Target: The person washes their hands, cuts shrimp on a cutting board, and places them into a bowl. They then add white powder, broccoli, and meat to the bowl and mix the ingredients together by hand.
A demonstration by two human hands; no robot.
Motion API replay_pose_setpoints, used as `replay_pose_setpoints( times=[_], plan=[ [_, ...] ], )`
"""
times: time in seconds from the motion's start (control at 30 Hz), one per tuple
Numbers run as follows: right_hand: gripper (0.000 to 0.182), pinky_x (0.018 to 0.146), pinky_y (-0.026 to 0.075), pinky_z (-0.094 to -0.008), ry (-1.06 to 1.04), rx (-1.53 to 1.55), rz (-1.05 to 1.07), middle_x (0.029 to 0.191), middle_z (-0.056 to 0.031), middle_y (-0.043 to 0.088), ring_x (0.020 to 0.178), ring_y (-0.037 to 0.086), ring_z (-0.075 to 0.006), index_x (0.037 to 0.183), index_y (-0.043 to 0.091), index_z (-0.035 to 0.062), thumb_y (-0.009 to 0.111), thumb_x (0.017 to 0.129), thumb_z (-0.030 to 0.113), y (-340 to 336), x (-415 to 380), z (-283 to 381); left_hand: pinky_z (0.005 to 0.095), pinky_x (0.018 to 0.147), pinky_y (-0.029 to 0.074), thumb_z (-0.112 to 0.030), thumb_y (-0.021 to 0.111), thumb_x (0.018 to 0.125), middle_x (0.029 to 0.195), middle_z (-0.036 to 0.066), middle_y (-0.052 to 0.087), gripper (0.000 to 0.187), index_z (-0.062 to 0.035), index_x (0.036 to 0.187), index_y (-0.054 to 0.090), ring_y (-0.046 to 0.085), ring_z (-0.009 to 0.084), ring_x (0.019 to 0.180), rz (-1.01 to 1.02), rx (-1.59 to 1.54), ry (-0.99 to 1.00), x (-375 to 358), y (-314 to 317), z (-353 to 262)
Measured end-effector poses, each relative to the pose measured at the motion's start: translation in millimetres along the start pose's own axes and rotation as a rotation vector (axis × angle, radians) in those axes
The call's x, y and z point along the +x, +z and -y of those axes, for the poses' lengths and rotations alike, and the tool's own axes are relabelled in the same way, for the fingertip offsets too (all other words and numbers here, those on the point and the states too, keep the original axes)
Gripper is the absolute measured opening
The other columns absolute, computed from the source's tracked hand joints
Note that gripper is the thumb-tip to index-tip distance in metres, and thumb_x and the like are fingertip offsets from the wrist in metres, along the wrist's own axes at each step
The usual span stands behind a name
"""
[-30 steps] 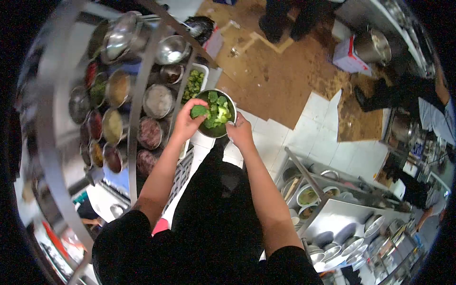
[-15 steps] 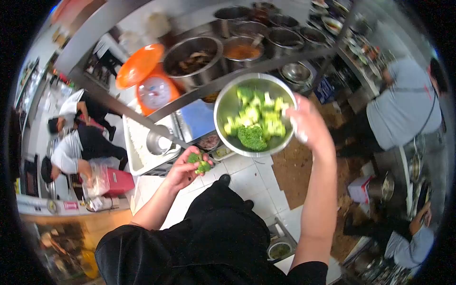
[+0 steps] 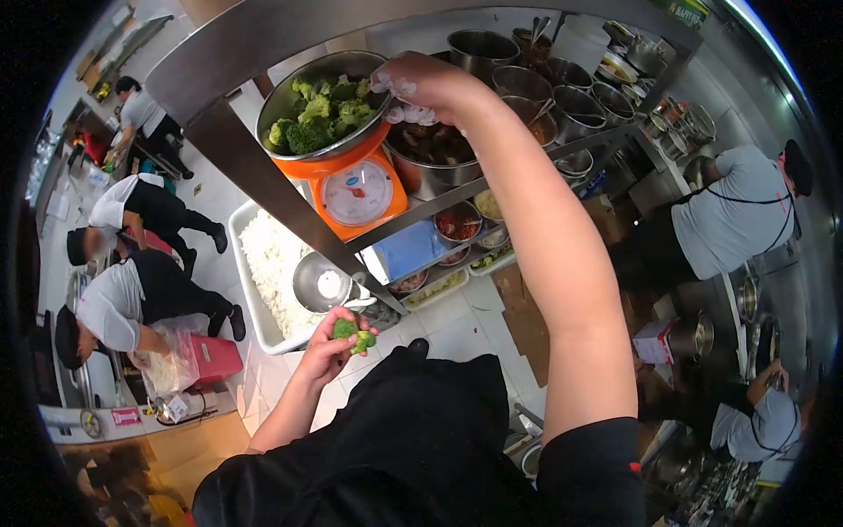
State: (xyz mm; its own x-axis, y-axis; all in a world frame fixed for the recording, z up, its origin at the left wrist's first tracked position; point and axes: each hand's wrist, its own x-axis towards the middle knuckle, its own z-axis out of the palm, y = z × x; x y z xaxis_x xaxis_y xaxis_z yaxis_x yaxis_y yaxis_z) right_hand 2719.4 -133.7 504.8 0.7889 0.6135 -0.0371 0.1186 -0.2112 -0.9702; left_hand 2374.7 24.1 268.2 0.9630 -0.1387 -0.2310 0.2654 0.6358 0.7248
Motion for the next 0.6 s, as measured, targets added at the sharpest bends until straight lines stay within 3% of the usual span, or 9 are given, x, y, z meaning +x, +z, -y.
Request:
replay_pose_setpoints(
  times=[0.03,0.17,0.47,0.6],
  plan=[
    [0.025,0.066,0.055,-0.0274,0.079,-0.021,0.027,0.099,-0.0069,0.07,0.082,0.068,-0.0133,0.11,0.07,0.004,0.059,0.099,0.024,-2.9,-3.1,4.2,0.0343,0.079,0.057,0.002,0.063,0.093,0.119,0.013,0.056,0.032,-0.0135,0.119,0.051,0.061,0.0313,0.121,-0.006,-0.008,-0.001,-2.1,-10.6,-4.8],
    [0.031,0.071,0.054,-0.0266,0.031,-0.013,-0.005,0.103,-0.0054,0.07,0.085,0.067,-0.0116,0.114,0.07,0.0039,0.061,0.1,0.03,-1.2,-15.8,-0.9,0.0335,0.079,0.057,0.001,0.063,0.094,0.119,0.013,0.056,0.032,-0.0135,0.119,0.051,0.06,0.0309,0.121,-0.01,-0.022,-0.04,0.6,-37.2,-16.3],
    [0.049,0.075,0.052,-0.0275,-0.02,0.032,-0.037,0.112,-0.0049,0.069,0.091,0.064,-0.0118,0.126,0.066,0.0037,0.063,0.1,0.045,-9.8,-28.4,-7.3,0.0338,0.082,0.057,0.0,0.062,0.094,0.119,0.013,0.056,0.032,-0.0131,0.121,0.05,0.06,0.032,0.122,0.096,-0.023,-0.106,32.5,-23.8,-11.7],
    [0.034,0.07,0.052,-0.0322,-0.005,-0.147,0.08,0.101,-0.0065,0.069,0.084,0.064,-0.013,0.11,0.073,0.004,0.063,0.097,0.034,-10.6,-3.9,-21.8,0.0349,0.085,0.056,0.001,0.06,0.096,0.121,0.013,0.056,0.032,-0.013,0.123,0.049,0.059,0.0339,0.125,0.139,-0.039,-0.182,61.1,5.5,12.0]
  ],
)
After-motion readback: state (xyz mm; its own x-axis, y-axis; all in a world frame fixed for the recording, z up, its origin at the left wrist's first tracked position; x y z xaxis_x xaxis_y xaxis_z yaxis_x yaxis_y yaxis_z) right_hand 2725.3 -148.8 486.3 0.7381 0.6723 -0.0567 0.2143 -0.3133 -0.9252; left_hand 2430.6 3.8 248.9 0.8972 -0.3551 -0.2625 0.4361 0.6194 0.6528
